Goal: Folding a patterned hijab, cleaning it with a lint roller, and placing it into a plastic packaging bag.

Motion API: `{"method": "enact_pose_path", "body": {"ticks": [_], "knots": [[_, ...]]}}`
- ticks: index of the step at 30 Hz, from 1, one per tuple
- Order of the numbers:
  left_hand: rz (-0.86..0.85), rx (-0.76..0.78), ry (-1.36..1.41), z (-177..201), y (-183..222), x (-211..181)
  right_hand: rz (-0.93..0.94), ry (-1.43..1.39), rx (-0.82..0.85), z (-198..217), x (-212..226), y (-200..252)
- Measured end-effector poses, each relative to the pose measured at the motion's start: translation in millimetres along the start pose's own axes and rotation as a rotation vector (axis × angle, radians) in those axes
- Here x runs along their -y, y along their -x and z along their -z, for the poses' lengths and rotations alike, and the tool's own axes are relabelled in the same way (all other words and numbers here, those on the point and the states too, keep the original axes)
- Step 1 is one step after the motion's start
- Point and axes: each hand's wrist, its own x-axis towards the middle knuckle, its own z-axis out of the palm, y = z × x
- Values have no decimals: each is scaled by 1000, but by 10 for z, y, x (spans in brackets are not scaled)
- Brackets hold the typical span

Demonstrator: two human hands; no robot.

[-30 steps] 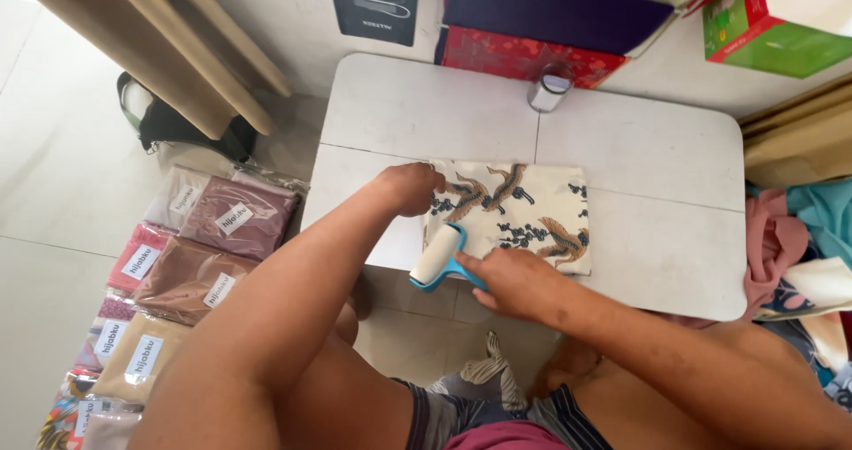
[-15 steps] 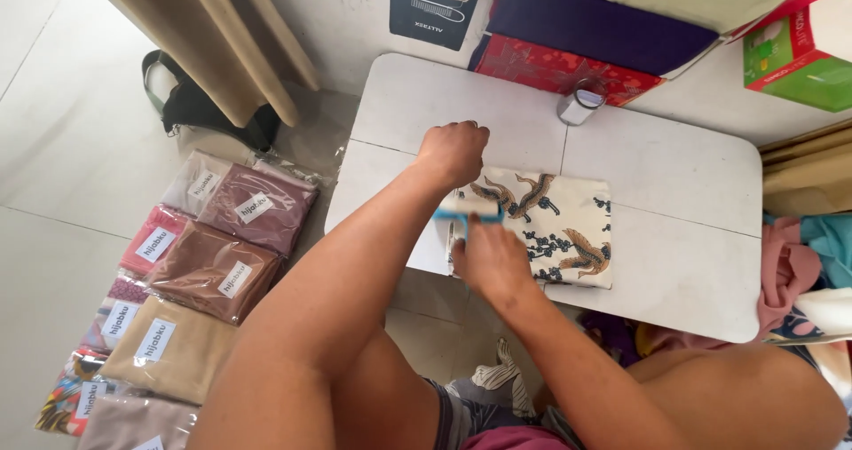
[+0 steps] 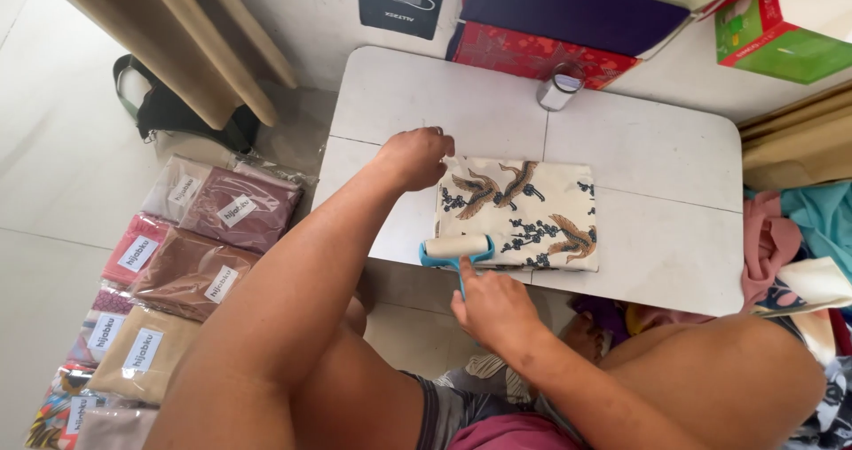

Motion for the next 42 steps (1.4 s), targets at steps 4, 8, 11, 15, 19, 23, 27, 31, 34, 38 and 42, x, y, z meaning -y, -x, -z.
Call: {"method": "enact_pose_path", "body": {"ticks": [4,8,11,15,19,23,27,31,34,38,42], "knots": [[-91,65,-40,-15,66,-108,175,106,-35,223,-457,97],[-163,133,-64,9,258,-348,397,230,-134,616,-1062,65],[-169,238,-195,-170,313,-422,416,167,32,816,-1484,58],[-27,425,-298,-364,468,-425,-57,59,192,914,-2033,174],[-51,372,-271,-734,415,-193,-470,85,208,1027,-2328,490],[-83,324,-200,-439,399,-282,-538,-188,247,817,-2290,552],[-106,403,-196,-182,395,-480,-379,35,143,485,-2163,341],[-142,442,-299,-441,383,-466,-310,119,-82,296,-2321,-139],[-98,495,-243,-427,328,-445,-298,90,-213,218,-2353,-501],[-80,485,-190,-304,288,-474,-290,73,-194,162,-2353,-397],[-83,413,-263,-197,335,-525,-297,-26,128,474,-1988,163]]}}
